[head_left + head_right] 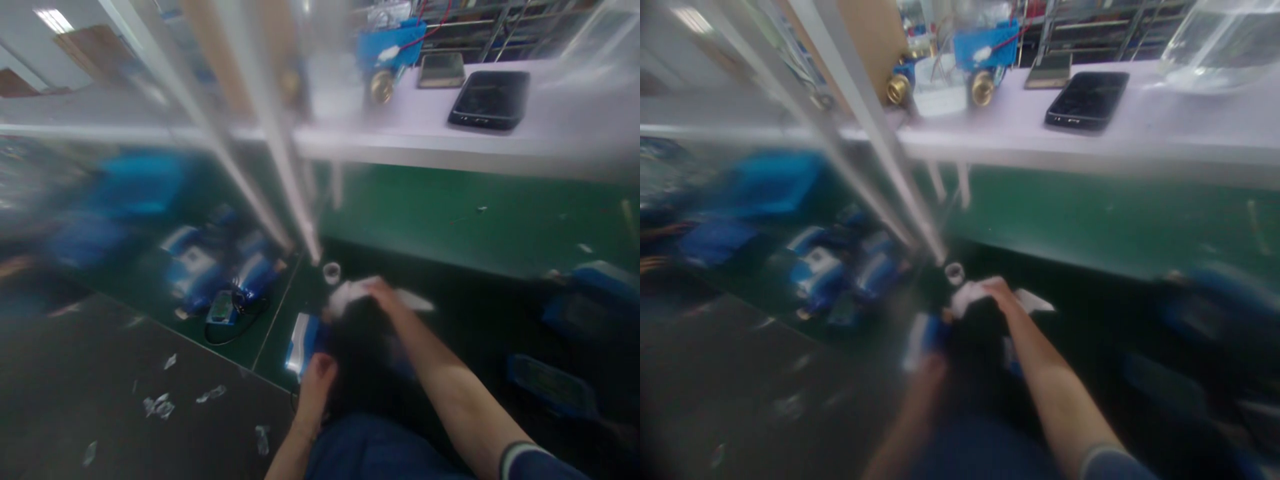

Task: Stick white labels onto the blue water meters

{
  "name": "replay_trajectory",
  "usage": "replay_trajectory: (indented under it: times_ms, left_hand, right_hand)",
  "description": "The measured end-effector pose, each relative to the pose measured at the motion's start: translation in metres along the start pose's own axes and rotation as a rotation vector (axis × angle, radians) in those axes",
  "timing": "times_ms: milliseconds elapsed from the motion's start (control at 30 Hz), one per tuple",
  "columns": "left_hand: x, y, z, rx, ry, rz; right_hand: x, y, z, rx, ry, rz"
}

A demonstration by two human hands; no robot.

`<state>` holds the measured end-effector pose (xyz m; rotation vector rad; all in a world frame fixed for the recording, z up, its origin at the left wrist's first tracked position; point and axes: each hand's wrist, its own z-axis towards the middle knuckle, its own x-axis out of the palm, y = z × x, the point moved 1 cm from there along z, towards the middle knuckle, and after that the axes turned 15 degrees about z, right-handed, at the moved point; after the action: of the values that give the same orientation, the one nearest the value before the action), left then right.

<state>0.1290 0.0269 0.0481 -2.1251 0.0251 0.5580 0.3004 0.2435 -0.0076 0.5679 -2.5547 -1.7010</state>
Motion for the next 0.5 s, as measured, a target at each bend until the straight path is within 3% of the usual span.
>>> replay_trajectory:
  times_ms: [167,233,400,500]
  left_hand:
    - [-0.001,-0.033,0.021,0.148,-0.139,-0.01]
    - [0.001,-0.05,0.028,0.204,-0.113,-0.006]
    - [0.015,-0.065,0.031,0.233,0.342,-0.064]
    - [0.018,-0.058,0.022,0.257,0.476,-0.176]
  right_hand:
    - [0.015,0.054,-0.052,-0.055,0.201,0.202]
    - [0.021,0.075,-0.073,-0.013,0.24,0.338]
    - [0.016,0.106,-0.086,0.065,0.164,0.787]
    - [0.0,0.105,-0.073,0.015,0.01,0.833]
